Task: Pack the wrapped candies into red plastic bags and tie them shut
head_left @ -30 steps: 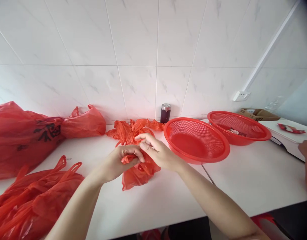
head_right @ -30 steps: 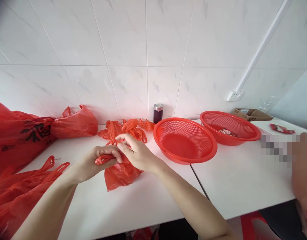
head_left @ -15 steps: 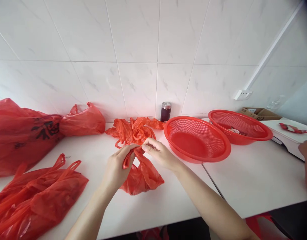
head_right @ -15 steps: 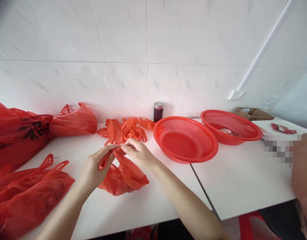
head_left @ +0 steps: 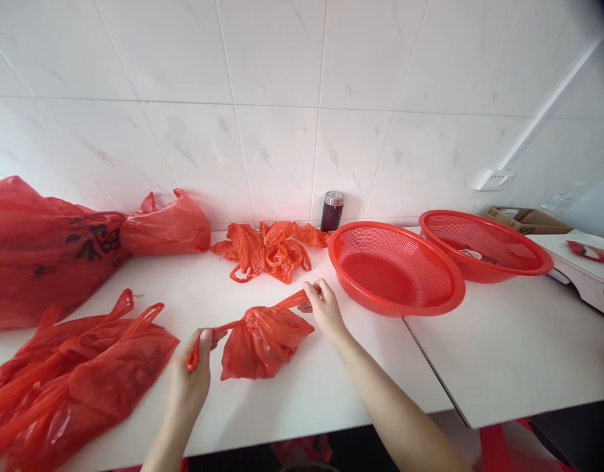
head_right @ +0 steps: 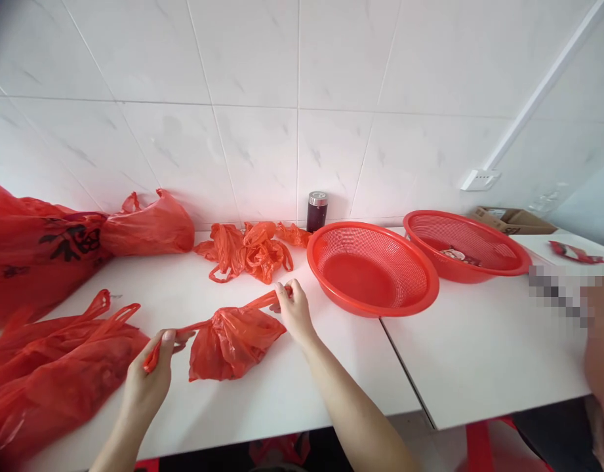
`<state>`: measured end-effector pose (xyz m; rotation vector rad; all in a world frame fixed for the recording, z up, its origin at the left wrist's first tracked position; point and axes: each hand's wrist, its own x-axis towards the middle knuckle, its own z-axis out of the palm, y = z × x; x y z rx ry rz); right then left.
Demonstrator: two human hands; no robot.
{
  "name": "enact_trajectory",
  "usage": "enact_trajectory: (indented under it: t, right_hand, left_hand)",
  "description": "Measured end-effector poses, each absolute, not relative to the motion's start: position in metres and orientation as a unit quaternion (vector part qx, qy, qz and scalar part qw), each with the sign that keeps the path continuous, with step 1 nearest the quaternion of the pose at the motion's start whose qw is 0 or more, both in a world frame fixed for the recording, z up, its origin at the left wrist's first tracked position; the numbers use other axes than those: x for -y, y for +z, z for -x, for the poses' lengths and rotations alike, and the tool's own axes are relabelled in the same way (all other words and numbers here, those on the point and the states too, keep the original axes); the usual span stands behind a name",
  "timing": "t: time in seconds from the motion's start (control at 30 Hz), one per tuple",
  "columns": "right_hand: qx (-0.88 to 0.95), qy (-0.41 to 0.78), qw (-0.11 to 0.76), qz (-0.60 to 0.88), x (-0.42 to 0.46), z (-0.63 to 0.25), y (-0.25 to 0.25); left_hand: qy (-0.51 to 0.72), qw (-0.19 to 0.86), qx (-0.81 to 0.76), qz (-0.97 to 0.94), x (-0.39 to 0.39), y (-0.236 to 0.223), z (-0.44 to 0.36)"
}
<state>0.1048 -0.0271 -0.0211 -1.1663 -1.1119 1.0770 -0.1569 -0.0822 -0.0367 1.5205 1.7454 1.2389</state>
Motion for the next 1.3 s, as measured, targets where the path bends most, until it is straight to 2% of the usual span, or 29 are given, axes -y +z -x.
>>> enact_trajectory:
  t: [0.07, 0.17, 0.27, 0.37, 0.57, 0.93, 1.1, 1.3]
  right_hand:
    - [0.556, 0.356, 0.521, 0.541, 0.034, -0.09, -0.023]
    - [0.675, 0.228, 0.396, 0.58, 0.041, -0.073, -0.027]
    - [0.731, 0.165, 0.29, 0.595, 0.038, -0.07, -0.039]
    - [0.732, 0.119, 0.246, 0.624, 0.026, -0.081, -0.052]
    - [0.725, 0.059, 0.221, 0.649, 0.001, -0.102, -0.064]
    - [0.718, 0.009, 0.191, 0.67, -0.01, -0.103, -0.078]
    - [0.694, 0.019, 0.218, 0.686, -0.006, -0.107, -0.074]
    - [0.704, 0.135, 0.302, 0.629, 0.015, -0.097, -0.065]
  left_hand:
    - [0.503, 0.257, -0.623, -0.541, 0.08, -0.033, 0.141]
    - [0.501, 0.265, -0.625, -0.537, 0.075, -0.028, 0.114]
    - [0.406, 0.252, -0.666, -0.573, 0.066, -0.033, 0.1]
    - [0.276, 0.19, -0.683, -0.649, 0.051, -0.041, 0.101]
    - [0.184, 0.151, -0.659, -0.713, 0.015, -0.046, 0.107]
    - [0.159, 0.116, -0.666, -0.719, -0.005, -0.056, 0.105]
    - [0.185, 0.131, -0.673, -0.704, -0.004, -0.061, 0.106]
    - [0.257, 0.203, -0.664, -0.673, 0.002, -0.056, 0.111]
